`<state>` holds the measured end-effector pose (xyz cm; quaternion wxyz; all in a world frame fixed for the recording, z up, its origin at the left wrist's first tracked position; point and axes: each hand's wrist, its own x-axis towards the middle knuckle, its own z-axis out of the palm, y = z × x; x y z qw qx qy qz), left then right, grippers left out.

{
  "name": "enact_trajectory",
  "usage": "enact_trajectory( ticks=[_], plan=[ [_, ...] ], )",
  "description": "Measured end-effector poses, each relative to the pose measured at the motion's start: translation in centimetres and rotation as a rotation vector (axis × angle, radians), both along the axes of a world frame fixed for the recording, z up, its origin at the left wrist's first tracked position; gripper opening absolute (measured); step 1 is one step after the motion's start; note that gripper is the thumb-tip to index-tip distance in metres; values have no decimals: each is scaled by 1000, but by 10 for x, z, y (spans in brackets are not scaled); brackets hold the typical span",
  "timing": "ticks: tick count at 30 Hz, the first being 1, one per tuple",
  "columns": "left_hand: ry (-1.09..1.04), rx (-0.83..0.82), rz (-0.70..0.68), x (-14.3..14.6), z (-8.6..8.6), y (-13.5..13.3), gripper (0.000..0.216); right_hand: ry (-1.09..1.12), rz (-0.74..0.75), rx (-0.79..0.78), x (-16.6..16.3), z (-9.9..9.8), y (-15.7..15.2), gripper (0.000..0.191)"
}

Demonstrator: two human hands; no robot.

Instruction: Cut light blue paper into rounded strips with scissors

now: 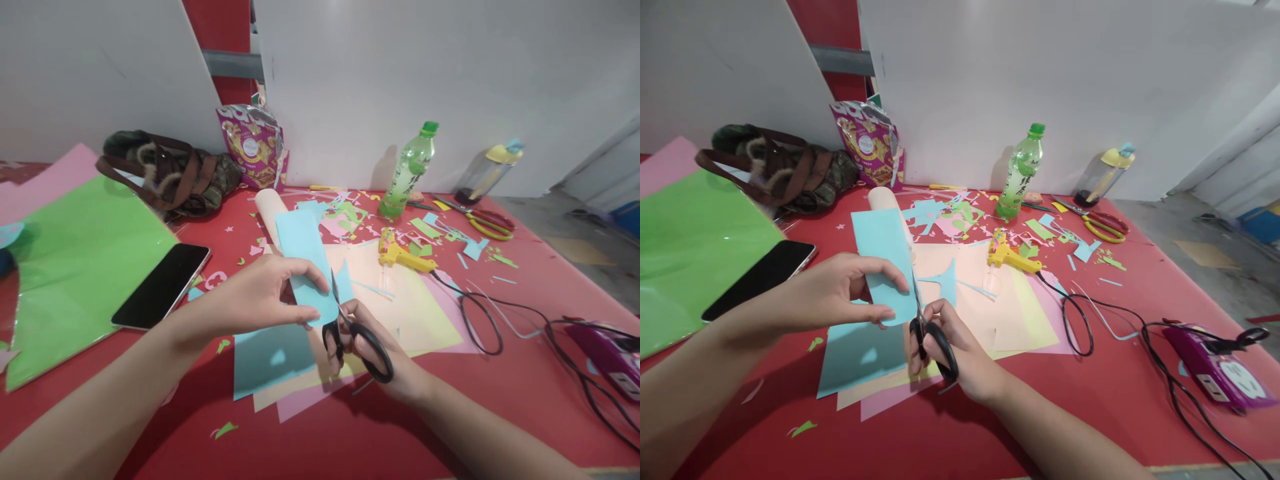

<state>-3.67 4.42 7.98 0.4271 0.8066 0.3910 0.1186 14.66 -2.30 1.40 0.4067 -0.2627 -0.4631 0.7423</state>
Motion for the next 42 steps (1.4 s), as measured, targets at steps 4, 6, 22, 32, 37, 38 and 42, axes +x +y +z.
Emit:
enact_trajectory(
  ticks=[4, 6, 22, 32, 37, 38, 42],
  plan=[
    [16, 14, 6, 2, 1, -1, 25, 0, -17, 27, -2, 1, -1, 32],
    [27, 27, 14, 3, 1, -1, 25, 5, -26, 32, -2, 1, -1, 32],
    [20, 27, 41, 6, -2, -1, 24, -32, -63, -1, -4, -1, -3, 34],
    [18, 24, 35, 5, -2, 0, 25, -45, -73, -47, -4, -1, -4, 35],
    [25, 11, 26, 3, 0, 1, 25, -63, -80, -59, -4, -2, -4, 36],
    [25, 9, 26, 3, 0, 1, 25, -62, -82, -59, -4, -2, -4, 36],
    [21, -3, 27, 2, 0, 1, 25, -64, -91, -59, -5, -1, -4, 36]
  ],
)
